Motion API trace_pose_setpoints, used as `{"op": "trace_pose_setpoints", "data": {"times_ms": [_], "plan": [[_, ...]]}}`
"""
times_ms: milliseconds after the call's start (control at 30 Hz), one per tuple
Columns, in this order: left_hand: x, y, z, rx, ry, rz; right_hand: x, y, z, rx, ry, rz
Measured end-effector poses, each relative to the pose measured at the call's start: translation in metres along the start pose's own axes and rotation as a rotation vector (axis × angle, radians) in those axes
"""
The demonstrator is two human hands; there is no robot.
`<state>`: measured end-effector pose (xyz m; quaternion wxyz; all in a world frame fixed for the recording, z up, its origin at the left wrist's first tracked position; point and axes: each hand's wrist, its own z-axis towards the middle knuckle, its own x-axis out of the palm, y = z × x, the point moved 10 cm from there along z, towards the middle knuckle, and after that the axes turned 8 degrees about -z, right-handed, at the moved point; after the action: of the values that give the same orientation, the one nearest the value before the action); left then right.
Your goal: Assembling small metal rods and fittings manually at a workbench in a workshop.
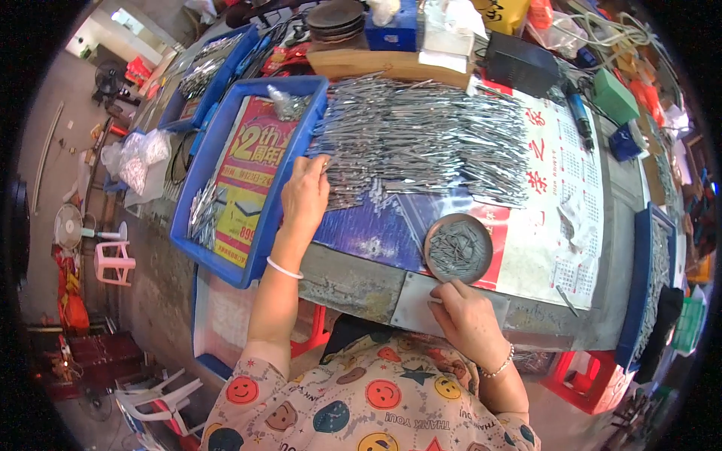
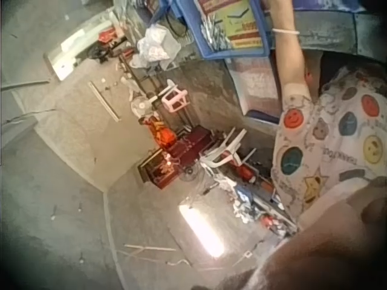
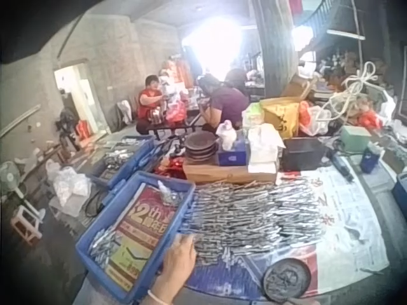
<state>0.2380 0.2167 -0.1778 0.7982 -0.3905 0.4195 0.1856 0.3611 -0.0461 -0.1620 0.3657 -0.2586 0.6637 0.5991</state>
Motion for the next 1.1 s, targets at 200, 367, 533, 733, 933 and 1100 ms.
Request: {"op": "trace_pose_setpoints", "data": {"times_ms": [200,367,533,733,933,1100], "plan": [[0.008,-0.009,0.015,0.127,0.057,0.187,0.001,-0.023,-0.019,0.054,0.025,0.055],[0.020,-0.021,0.021,0.261,0.125,0.260,0.007,-0.022,-0.017,0.004,0.060,0.016],[0.022,-0.024,0.022,0.324,0.181,0.310,0.005,-0.019,-0.015,-0.029,0.058,0.036],[0.002,-0.055,0.021,0.360,0.136,0.351,0.002,-0.024,-0.020,-0.024,0.040,0.042],[0.030,-0.059,0.016,0.390,0.242,0.310,-0.009,-0.023,-0.018,-0.022,0.004,0.035],[-0.023,-0.046,0.010,0.164,0.093,-0.075,-0.032,-0.038,-0.013,0.043,-0.133,0.050]]}}
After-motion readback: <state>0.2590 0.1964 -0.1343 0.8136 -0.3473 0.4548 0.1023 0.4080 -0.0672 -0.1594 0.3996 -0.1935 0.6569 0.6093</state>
